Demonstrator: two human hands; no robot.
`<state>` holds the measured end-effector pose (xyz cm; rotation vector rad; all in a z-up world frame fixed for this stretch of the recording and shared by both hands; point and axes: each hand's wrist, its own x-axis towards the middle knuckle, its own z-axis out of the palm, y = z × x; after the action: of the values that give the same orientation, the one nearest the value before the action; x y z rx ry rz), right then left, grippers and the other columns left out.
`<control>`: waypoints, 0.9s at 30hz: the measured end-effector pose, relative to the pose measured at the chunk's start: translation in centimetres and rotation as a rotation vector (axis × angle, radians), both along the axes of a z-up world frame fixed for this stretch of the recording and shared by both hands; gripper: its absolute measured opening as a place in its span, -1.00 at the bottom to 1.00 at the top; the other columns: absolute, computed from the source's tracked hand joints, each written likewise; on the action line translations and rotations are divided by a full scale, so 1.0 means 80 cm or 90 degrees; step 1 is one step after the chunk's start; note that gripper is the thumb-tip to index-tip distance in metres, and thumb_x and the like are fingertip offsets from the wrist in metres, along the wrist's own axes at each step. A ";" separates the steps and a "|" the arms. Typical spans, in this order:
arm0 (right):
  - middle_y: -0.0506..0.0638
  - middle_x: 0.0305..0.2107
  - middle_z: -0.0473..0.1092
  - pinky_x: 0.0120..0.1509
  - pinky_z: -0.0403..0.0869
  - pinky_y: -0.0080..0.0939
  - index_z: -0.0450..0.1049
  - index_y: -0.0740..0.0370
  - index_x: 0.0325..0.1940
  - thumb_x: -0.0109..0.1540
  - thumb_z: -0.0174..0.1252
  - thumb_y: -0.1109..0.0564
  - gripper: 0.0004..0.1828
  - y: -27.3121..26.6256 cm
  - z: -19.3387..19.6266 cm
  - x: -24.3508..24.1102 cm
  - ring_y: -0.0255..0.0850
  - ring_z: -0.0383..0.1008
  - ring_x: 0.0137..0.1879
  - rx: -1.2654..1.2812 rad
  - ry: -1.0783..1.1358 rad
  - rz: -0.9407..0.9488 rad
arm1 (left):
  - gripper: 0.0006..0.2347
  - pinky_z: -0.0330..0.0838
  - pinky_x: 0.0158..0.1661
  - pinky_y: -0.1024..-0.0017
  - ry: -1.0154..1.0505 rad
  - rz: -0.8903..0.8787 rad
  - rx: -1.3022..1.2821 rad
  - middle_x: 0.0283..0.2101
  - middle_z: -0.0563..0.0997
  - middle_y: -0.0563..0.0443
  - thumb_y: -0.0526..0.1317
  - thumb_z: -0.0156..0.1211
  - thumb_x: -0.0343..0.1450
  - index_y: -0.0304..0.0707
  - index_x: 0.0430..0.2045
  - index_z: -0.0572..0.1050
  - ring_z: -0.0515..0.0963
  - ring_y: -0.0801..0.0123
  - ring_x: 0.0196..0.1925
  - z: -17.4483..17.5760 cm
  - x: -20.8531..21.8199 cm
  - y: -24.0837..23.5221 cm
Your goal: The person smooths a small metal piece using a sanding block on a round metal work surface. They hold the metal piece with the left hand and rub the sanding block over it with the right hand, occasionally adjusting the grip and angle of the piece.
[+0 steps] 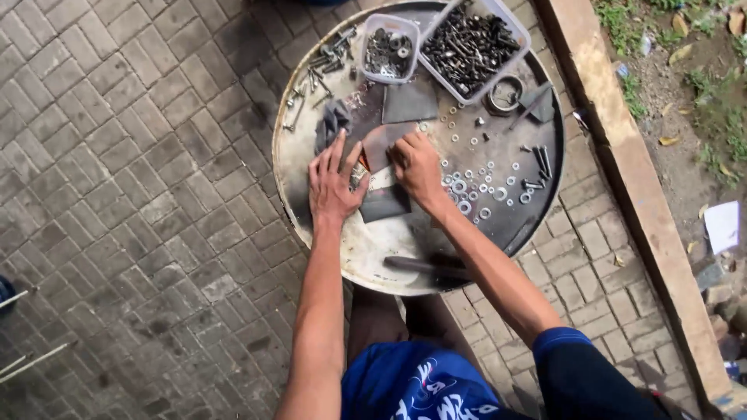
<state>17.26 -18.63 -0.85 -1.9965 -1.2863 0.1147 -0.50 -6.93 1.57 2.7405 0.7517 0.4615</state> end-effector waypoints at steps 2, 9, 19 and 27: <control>0.04 -0.51 0.27 -0.21 0.44 -0.07 0.36 0.16 -0.45 0.24 0.23 0.18 -0.78 0.002 0.000 0.000 0.05 0.39 -0.32 0.014 -0.001 0.017 | -0.50 0.22 0.24 0.07 -0.002 0.009 0.013 0.49 0.16 -0.05 0.12 0.00 0.49 0.21 0.37 0.21 0.39 0.16 0.37 -0.001 -0.003 0.003; -0.01 -0.52 0.26 -0.21 0.45 -0.14 0.37 0.11 -0.48 0.28 0.20 0.16 -0.76 -0.002 0.003 -0.006 0.00 0.39 -0.32 0.012 0.020 0.035 | -0.45 0.24 0.17 0.13 -0.025 0.034 0.004 0.50 0.16 -0.02 0.23 -0.05 0.46 0.35 0.40 0.19 0.44 0.20 0.26 -0.005 0.004 0.005; 0.01 -0.52 0.31 -0.25 0.46 -0.08 0.45 0.14 -0.44 0.20 0.25 0.20 -0.87 0.007 0.021 0.011 0.02 0.39 -0.36 0.006 0.013 0.035 | -0.54 0.22 0.17 0.13 -0.001 0.054 -0.016 0.47 0.23 0.01 0.13 0.07 0.38 0.29 0.22 0.43 0.41 0.22 0.26 0.001 0.005 0.001; 0.00 -0.53 0.37 -0.25 0.46 -0.12 0.51 0.10 -0.43 0.15 0.28 0.24 -0.90 0.006 0.002 0.000 -0.02 0.43 -0.35 0.019 0.007 -0.032 | -0.52 0.18 0.22 0.14 0.027 0.064 -0.020 0.47 0.22 0.04 0.15 0.06 0.35 0.34 0.22 0.40 0.38 0.26 0.29 0.003 0.006 0.000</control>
<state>17.26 -18.14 -0.67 -1.9981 -1.2240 0.0822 0.00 -6.90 1.78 2.7009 0.9024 0.4099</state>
